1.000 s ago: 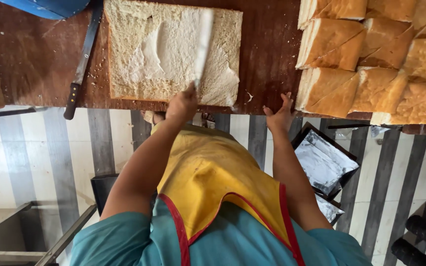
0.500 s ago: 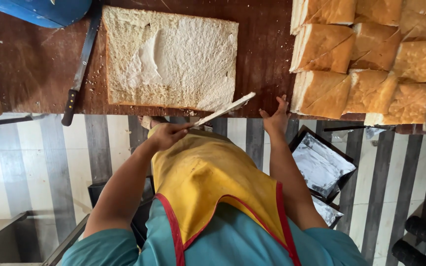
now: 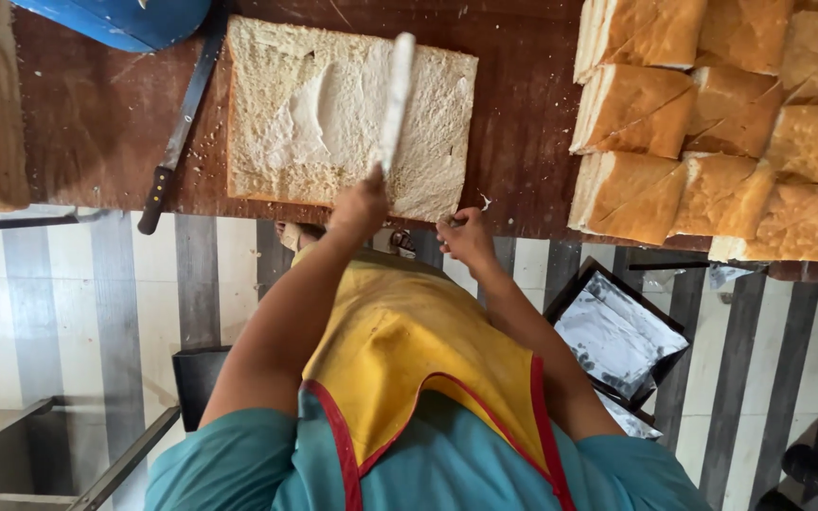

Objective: Spreading cream onto large slices of bread and cutting them into pieces.

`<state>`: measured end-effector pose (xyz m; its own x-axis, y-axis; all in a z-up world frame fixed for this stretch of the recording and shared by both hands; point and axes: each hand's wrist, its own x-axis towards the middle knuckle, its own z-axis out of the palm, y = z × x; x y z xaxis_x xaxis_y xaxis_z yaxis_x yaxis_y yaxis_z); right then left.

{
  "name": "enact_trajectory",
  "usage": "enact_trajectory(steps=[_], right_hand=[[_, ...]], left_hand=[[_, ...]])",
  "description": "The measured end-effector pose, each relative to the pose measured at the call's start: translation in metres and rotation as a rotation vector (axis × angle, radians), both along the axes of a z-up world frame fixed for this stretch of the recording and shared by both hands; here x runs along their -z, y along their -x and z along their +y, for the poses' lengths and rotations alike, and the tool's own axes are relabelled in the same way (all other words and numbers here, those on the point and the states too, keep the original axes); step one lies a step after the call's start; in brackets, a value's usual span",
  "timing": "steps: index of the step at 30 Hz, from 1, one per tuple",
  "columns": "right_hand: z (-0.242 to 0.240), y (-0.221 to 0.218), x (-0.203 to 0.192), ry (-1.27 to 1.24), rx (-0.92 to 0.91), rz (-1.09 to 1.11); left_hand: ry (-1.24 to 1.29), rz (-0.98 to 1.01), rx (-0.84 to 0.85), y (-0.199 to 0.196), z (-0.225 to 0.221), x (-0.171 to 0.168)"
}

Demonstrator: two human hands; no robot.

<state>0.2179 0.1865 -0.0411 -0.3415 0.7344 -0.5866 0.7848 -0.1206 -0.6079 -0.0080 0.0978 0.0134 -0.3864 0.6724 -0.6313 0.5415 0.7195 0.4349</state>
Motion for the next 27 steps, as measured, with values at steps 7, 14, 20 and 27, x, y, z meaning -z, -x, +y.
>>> enact_trajectory(steps=[7,14,20,27], right_hand=[[-0.004,-0.006,0.033,0.393,0.496,0.405],[-0.005,-0.016,0.038,0.485,0.627,0.599],[-0.002,-0.012,0.018,0.586,0.671,0.623],[-0.005,-0.014,0.018,0.718,0.825,0.725]], left_hand=[[-0.243,0.047,0.064,-0.029,0.032,0.029],[-0.290,-0.160,0.116,-0.009,-0.050,0.009],[-0.305,-0.215,-0.173,0.017,-0.077,0.026],[0.057,-0.140,-0.106,0.020,-0.027,-0.007]])
